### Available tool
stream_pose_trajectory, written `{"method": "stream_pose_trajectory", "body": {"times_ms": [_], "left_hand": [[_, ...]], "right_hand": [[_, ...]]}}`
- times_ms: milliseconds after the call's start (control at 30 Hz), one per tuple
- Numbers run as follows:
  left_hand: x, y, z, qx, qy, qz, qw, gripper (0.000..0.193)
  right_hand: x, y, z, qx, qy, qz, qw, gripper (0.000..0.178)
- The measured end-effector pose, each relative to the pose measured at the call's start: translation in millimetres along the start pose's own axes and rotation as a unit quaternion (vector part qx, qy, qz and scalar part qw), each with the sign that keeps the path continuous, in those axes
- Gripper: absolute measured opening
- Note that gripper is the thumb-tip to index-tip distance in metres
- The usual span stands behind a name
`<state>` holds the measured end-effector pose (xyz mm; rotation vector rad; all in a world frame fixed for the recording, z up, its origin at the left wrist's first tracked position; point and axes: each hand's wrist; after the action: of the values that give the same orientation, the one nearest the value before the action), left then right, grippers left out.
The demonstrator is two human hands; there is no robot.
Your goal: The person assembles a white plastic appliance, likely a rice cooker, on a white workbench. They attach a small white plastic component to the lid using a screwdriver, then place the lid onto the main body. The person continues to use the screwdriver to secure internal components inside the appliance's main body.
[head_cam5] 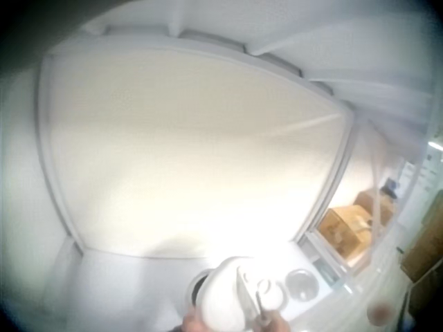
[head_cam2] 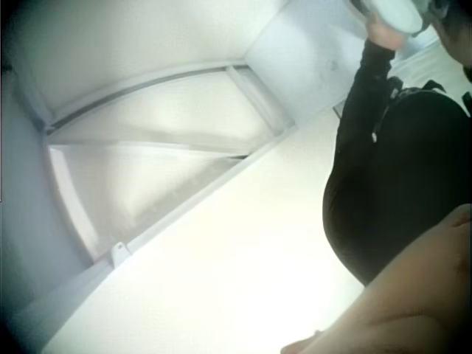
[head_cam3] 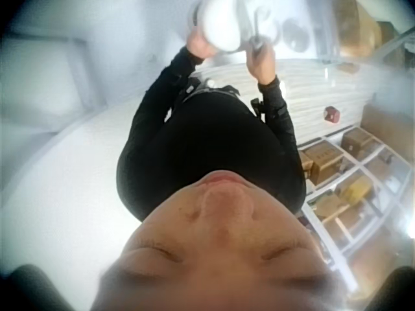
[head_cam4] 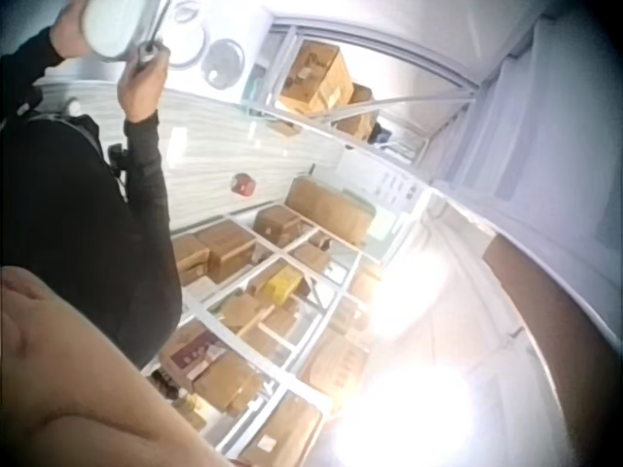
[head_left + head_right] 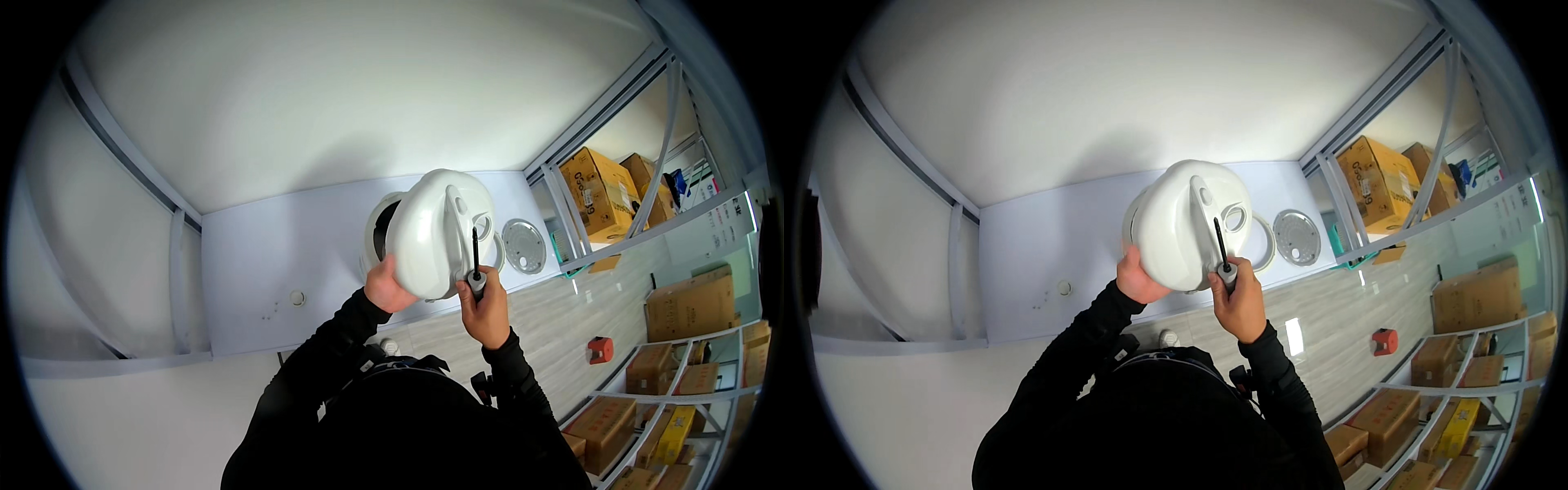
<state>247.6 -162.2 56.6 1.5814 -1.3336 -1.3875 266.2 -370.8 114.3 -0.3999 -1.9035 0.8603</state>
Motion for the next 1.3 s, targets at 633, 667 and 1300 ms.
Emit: {"method": "stream_pose_trajectory", "body": {"times_ms": [633,667,1300], "left_hand": [[-3.8,0.3,1.4,0.030,-0.038,0.039,0.998,0.101],[-4.1,1.8,1.5,0.027,-0.036,0.037,0.998,0.101],[-18.6,0.9,13.0,-0.004,-0.036,-0.074,0.997,0.092]], "right_hand": [[-4.2,-2.5,-8.0,0.002,-0.054,-0.004,0.999,0.036],[-1.5,-3.2,-7.8,0.008,-0.037,-0.010,0.999,0.035],[14.7,-17.0,-26.0,-0.039,-0.138,0.000,0.990,0.081]]}}
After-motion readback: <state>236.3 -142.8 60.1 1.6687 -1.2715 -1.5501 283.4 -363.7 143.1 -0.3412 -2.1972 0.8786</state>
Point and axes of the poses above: each hand's wrist, its own z-axis away from the middle knuckle, its own y-axis out of the palm, x = y × z, and after that the axes turned 6 degrees about z, right-handed
